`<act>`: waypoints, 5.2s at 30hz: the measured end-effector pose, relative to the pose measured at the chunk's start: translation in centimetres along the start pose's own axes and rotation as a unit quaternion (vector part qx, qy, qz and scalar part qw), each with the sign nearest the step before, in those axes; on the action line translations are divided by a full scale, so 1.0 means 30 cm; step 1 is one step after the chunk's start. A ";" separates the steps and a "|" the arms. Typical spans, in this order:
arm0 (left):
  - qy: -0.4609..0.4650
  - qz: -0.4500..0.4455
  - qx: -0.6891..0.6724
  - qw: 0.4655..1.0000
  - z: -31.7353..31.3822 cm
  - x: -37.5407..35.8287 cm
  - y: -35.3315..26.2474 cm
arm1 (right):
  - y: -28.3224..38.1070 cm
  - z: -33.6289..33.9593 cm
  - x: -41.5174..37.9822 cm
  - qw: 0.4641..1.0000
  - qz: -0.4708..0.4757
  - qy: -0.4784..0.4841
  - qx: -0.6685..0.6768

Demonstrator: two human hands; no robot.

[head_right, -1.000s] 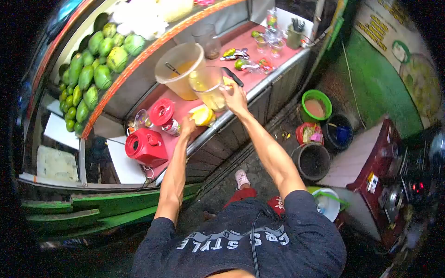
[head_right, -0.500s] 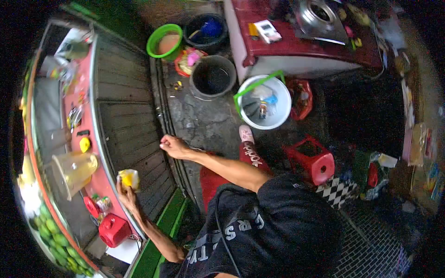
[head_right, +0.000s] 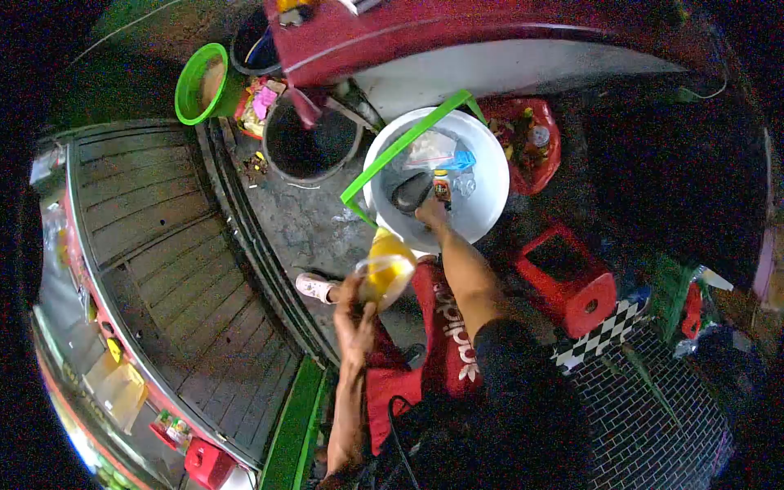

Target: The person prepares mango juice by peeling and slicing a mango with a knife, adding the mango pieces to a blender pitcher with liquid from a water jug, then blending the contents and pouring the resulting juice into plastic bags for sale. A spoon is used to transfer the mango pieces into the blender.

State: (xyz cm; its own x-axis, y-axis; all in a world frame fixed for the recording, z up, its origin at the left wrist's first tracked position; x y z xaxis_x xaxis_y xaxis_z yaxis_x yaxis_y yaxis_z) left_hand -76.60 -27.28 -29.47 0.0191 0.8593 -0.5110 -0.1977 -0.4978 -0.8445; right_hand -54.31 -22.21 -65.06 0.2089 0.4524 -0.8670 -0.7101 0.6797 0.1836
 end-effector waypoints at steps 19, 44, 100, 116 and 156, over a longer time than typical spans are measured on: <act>0.019 -0.026 0.086 0.996 -0.109 0.159 0.116 | -0.059 -0.077 0.092 0.985 0.006 -0.141 0.103; 0.038 -0.034 0.100 0.994 -0.131 0.131 0.138 | 0.098 -0.042 0.276 0.907 -0.049 -0.348 0.232; -0.047 -0.130 0.131 0.982 -0.170 0.142 0.055 | 0.300 0.698 -0.937 0.918 0.291 -0.181 -0.202; -0.125 -0.128 0.022 0.984 0.059 -0.004 -0.033 | 0.541 0.409 -1.082 0.937 0.309 0.041 0.160; -0.667 -0.083 -0.025 0.740 2.427 -1.226 -0.168 | 2.342 -0.936 -2.902 0.442 0.799 0.224 -0.342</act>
State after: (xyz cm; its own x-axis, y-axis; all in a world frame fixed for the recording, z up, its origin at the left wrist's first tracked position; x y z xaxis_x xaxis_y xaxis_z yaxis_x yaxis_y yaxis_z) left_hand -147.65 -47.86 5.25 -0.9519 0.2440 0.1853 -0.2642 -0.3476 -0.8997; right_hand -141.27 -30.04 10.31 -0.9711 -0.2235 0.0831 0.2197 -0.7027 0.6768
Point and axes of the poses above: each hand's wrist, its own x-axis towards the middle knuckle, its own z-axis out of the back of the hand, y = z × x, the point moved 5 cm from there along x, towards the middle knuckle, and after that the axes turned 1 degree about -x, right-handed, at the moved point
